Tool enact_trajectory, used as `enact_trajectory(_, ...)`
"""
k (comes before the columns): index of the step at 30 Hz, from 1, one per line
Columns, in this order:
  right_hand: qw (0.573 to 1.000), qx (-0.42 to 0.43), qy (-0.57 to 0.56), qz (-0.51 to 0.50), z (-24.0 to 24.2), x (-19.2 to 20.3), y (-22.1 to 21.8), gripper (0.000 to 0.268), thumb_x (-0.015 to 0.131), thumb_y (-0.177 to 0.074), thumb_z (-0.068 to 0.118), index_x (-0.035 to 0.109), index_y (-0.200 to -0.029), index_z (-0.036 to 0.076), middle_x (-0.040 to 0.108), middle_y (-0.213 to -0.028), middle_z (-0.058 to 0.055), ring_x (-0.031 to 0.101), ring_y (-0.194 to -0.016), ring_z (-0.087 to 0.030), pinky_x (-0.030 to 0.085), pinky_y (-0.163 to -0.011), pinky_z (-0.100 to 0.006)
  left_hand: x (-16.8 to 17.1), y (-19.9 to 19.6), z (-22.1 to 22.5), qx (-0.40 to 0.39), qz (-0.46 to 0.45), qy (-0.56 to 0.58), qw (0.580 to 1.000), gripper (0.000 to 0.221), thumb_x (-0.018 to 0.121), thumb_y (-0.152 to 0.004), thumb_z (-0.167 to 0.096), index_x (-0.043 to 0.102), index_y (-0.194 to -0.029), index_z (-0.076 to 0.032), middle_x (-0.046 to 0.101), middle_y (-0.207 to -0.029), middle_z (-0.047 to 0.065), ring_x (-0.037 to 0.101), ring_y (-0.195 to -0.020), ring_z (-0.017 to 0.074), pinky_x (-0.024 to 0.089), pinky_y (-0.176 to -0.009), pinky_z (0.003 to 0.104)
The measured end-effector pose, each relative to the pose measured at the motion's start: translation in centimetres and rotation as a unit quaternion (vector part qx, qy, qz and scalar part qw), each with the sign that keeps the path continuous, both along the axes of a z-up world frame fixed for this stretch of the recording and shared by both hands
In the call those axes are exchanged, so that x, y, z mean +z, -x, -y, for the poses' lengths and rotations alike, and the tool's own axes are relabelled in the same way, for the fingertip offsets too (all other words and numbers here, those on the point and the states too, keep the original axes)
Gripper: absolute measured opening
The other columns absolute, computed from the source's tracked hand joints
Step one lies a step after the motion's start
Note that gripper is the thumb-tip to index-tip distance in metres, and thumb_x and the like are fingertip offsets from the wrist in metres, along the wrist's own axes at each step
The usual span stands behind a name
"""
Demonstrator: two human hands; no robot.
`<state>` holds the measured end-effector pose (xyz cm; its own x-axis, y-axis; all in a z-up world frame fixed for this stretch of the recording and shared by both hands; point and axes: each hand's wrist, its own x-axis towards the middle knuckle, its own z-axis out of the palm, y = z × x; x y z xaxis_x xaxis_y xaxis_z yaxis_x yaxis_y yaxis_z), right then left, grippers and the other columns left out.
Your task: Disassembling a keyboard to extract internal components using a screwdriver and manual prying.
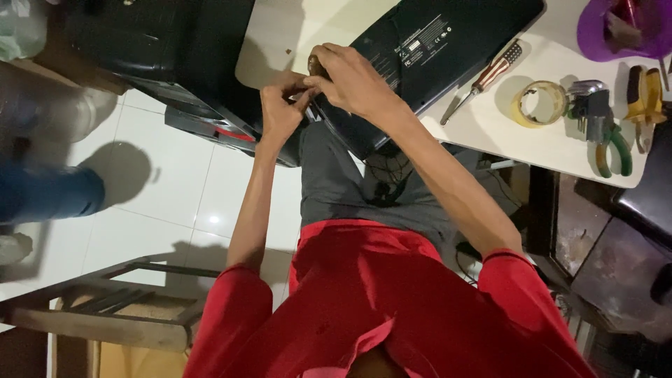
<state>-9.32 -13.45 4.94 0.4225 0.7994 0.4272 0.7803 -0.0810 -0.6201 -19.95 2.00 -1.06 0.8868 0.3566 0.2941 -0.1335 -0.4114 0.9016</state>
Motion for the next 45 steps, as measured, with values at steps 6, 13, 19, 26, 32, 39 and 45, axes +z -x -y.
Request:
enact_trajectory(6,0.989,-0.036,-0.110,-0.091,-1.5,-0.5,3.4,0.018,0.057,-0.106,0.013,0.052,-0.118,0.001,0.061,-0.106,-0.013,0.062,-0.081,-0.024,0.053,-0.073,-0.037,-1.2,0.4,0.3,0.028,0.043,0.062,0.997,0.010,0.072,-0.084,0.006,0.069,-0.086,0.016,0.063,-0.070,0.008,0.047,-0.061,0.0118,0.052,-0.057,0.025)
enact_trajectory(13,0.943,-0.060,-0.206,-0.253,-4.8,-3.5,4.6,0.012,0.044,-0.105,0.010,0.048,-0.116,0.006,0.057,-0.098,-0.007,0.051,-0.082,-0.017,0.045,-0.080,-0.031,-4.0,-0.2,-0.7,-0.017,0.114,0.080,0.990,0.007,0.068,-0.086,0.006,0.065,-0.091,0.007,0.063,-0.081,0.007,0.048,-0.070,0.0132,0.044,-0.060,0.026)
enact_trajectory(19,0.905,-0.102,-0.302,-0.283,-6.7,-5.0,3.5,0.044,0.041,-0.114,0.026,0.046,-0.072,0.012,0.043,-0.053,-0.001,0.036,-0.055,-0.005,0.038,-0.058,-0.024,-6.7,-1.1,-1.7,-0.043,0.159,0.082,0.983,0.023,0.077,-0.097,-0.015,0.072,-0.102,0.007,0.072,-0.089,0.028,0.069,-0.080,0.0560,0.061,-0.065,0.062)
enact_trajectory(26,0.903,-0.051,-0.291,-0.311,-6.3,-7.2,1.8,0.046,0.045,-0.114,0.033,0.053,-0.073,0.013,0.046,-0.058,0.000,0.037,-0.067,-0.003,0.044,-0.070,-0.028,-2.8,-0.9,0.0,0.001,0.137,0.060,0.989,0.011,0.073,-0.093,0.005,0.072,-0.083,0.008,0.065,-0.074,0.028,0.063,-0.085,0.0287,0.053,-0.052,0.046)
enact_trajectory(32,0.934,-0.047,-0.234,-0.267,-5.0,-2.8,3.6,0.039,0.041,-0.115,0.027,0.057,-0.081,0.012,0.051,-0.066,0.000,0.047,-0.065,-0.008,0.048,-0.074,-0.032,-2.5,-0.6,0.0,0.000,0.158,0.049,0.986,0.018,0.070,-0.096,0.005,0.070,-0.077,0.005,0.062,-0.073,0.021,0.048,-0.063,0.0154,0.049,-0.046,0.039)
enact_trajectory(39,0.907,0.003,-0.320,-0.274,-6.5,-4.9,3.4,0.046,0.036,-0.115,0.022,0.039,-0.071,0.014,0.032,-0.063,0.010,0.030,-0.066,0.001,0.038,-0.068,-0.023,-5.4,-0.8,-0.9,-0.002,0.163,0.034,0.986,0.021,0.069,-0.098,0.001,0.072,-0.077,0.004,0.065,-0.081,0.024,0.066,-0.058,0.0372,0.045,-0.043,0.037)
enact_trajectory(45,0.875,0.049,-0.342,-0.340,-7.0,-6.4,1.0,0.050,0.041,-0.113,0.019,0.032,-0.064,0.018,0.024,-0.062,0.012,0.020,-0.065,0.001,0.036,-0.061,-0.019,-3.2,-1.0,0.1,0.008,0.158,0.035,0.987,0.012,0.075,-0.090,0.010,0.073,-0.079,0.006,0.064,-0.080,0.021,0.050,-0.075,0.0111,0.048,-0.045,0.039)
